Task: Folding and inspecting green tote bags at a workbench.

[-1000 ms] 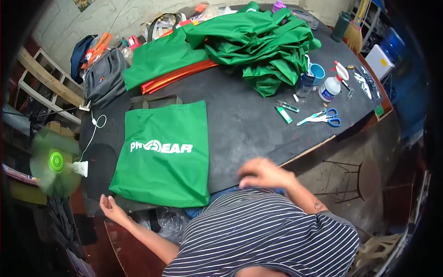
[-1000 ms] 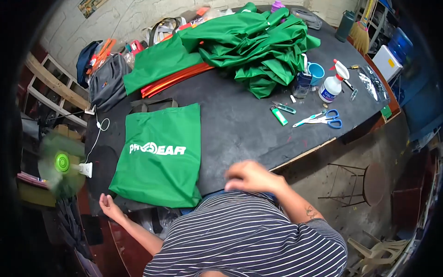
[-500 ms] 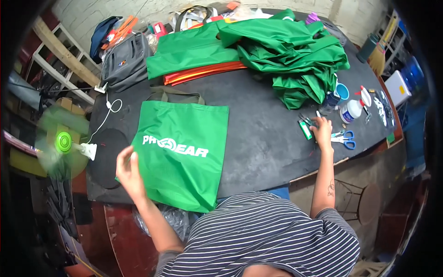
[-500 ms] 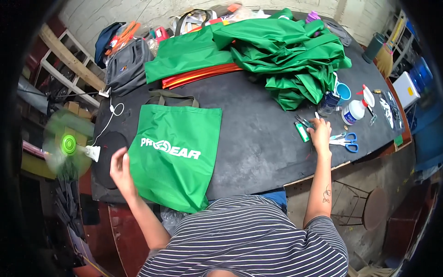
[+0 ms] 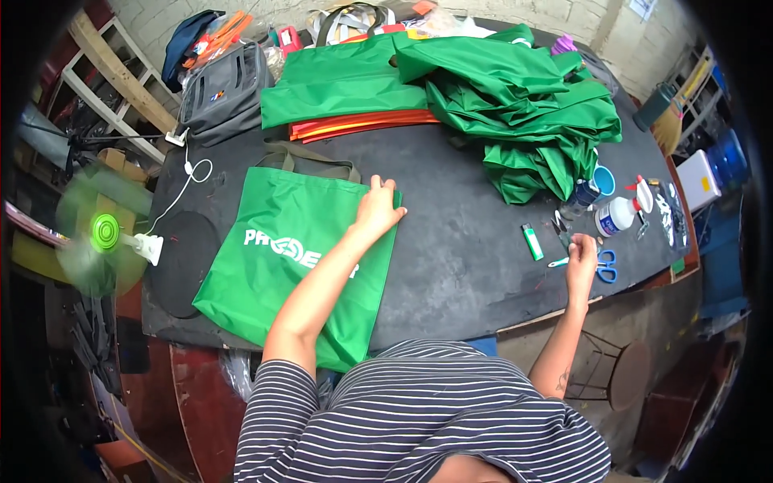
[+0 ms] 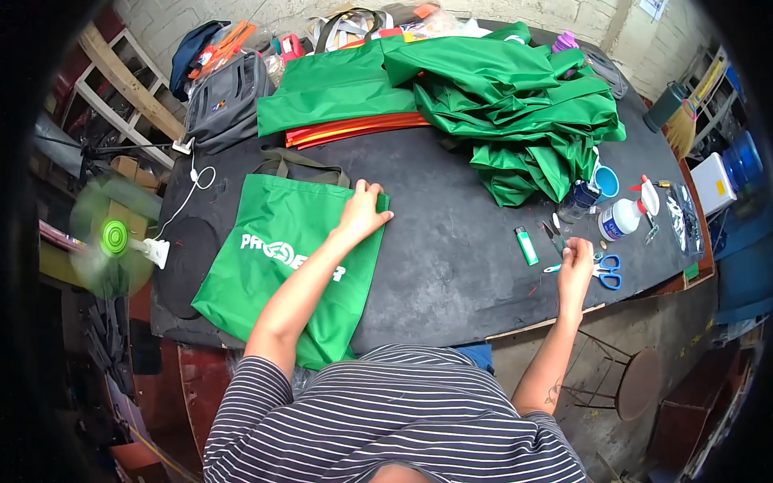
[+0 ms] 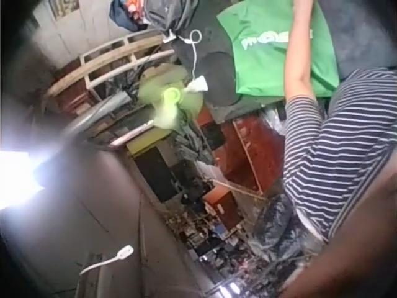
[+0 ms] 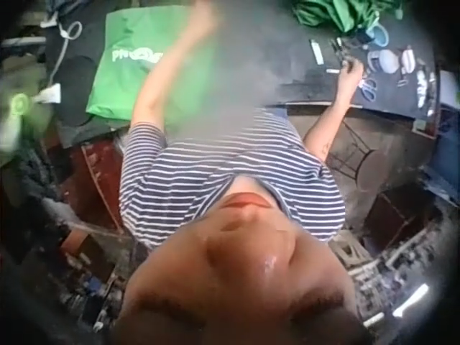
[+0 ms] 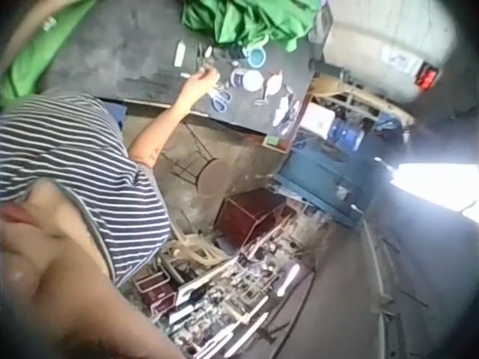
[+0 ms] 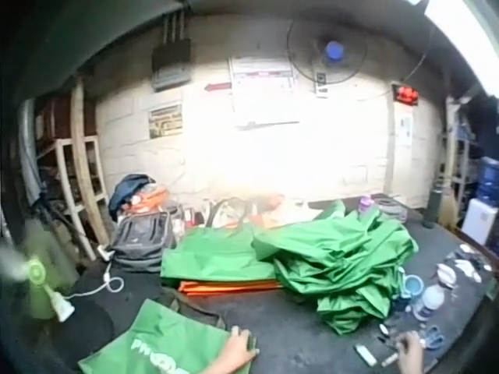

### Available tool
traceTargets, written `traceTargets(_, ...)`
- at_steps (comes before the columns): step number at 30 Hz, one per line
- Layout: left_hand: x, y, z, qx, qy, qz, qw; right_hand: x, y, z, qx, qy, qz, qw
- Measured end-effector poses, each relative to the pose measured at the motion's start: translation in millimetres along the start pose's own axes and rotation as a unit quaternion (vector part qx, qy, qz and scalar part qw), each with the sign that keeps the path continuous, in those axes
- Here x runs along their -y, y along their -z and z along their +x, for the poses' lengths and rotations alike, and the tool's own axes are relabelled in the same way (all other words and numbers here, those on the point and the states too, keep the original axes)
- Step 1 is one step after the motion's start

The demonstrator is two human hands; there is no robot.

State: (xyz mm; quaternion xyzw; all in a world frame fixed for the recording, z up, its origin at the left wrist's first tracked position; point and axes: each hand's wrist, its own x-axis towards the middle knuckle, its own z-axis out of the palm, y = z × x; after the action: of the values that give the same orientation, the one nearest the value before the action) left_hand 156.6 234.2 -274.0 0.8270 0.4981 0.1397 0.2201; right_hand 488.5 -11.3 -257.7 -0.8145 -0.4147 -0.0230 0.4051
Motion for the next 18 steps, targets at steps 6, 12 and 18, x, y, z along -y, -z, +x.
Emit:
traceTargets(6, -15.8, 21.5, -26.2, -0.094, -0.087, -0.14, 0.982, 49.4, -49.0, -10.7, 0.159, -0.11, 0.302, 0.933)
traceTargets(12, -54.5, 46.0, -71.1, -0.134, -0.109, -0.304, 0.937, 169.9, -106.6, -24.5, 0.345, -0.033, 0.474, 0.809)
traceTargets(18, -39.0, 43.3, -80.3, -0.135, -0.096, -0.383, 0.909, 178.5, -136.9, -19.1, 0.323, -0.037, 0.476, 0.817)
